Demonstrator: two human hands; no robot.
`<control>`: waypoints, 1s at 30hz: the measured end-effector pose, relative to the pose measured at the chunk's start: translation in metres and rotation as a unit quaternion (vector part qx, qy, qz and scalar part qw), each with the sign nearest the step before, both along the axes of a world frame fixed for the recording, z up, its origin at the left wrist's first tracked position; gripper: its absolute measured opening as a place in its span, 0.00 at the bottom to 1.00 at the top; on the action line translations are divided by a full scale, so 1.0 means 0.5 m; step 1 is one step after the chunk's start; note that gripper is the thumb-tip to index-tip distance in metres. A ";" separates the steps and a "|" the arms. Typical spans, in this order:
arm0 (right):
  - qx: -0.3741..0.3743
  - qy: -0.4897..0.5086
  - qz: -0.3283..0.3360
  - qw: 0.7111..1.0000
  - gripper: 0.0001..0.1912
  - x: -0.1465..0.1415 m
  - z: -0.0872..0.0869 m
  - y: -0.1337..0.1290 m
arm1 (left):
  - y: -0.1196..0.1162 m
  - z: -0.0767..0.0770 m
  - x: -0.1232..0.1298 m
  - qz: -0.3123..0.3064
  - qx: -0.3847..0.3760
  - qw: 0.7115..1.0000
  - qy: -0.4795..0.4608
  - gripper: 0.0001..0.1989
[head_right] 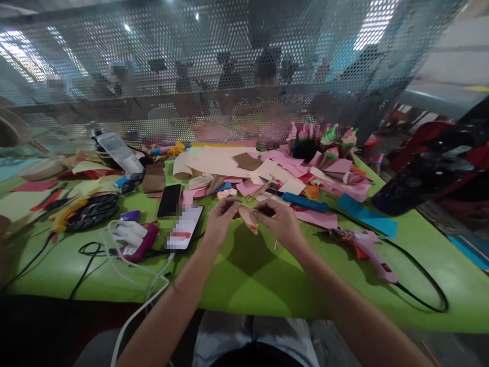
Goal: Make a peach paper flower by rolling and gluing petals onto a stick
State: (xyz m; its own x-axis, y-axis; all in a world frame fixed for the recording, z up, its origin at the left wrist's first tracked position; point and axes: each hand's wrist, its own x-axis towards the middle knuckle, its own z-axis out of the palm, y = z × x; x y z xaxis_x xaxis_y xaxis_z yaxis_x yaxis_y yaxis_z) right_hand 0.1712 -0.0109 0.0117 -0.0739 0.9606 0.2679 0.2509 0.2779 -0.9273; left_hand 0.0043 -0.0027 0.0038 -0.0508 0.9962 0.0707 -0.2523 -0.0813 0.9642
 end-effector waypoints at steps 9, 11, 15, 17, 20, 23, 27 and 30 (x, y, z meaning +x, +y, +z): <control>-0.031 0.076 -0.014 0.997 0.17 0.009 0.002 0.012 | -0.006 0.015 -0.004 0.008 -0.010 1.000 0.011 0.10; -0.041 0.086 -0.010 0.995 0.19 0.009 0.002 0.013 | -0.006 0.015 -0.004 0.005 -0.020 1.000 0.003 0.11; -0.055 0.112 0.002 0.992 0.21 0.007 0.003 0.014 | -0.004 0.013 -0.005 0.006 -0.019 1.000 -0.024 0.13; -0.058 0.116 0.006 0.991 0.21 0.005 0.004 0.013 | -0.003 0.010 -0.005 0.012 -0.018 0.999 -0.028 0.14; -0.057 0.106 0.007 0.993 0.22 0.004 0.005 0.013 | -0.001 0.009 -0.005 0.015 -0.018 0.999 -0.026 0.15; -0.053 0.099 0.005 0.994 0.23 0.004 0.006 0.014 | -0.002 0.011 -0.005 0.008 -0.016 1.000 -0.025 0.15; -0.043 0.100 -0.009 0.994 0.23 0.005 0.008 0.013 | -0.005 0.015 -0.005 0.002 -0.017 1.000 -0.014 0.15; -0.033 0.088 -0.014 0.995 0.20 0.006 0.011 0.010 | -0.006 0.015 -0.005 0.004 -0.024 1.000 -0.003 0.15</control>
State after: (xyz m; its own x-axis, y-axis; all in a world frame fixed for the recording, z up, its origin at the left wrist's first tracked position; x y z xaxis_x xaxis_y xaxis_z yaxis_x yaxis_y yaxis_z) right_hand 0.1744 -0.0058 0.0173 -0.0041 0.9776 0.2102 0.0903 0.2097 -0.9736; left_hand 0.0017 -0.0056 0.0111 -0.0598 0.9979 0.0230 -0.2578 -0.0377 0.9655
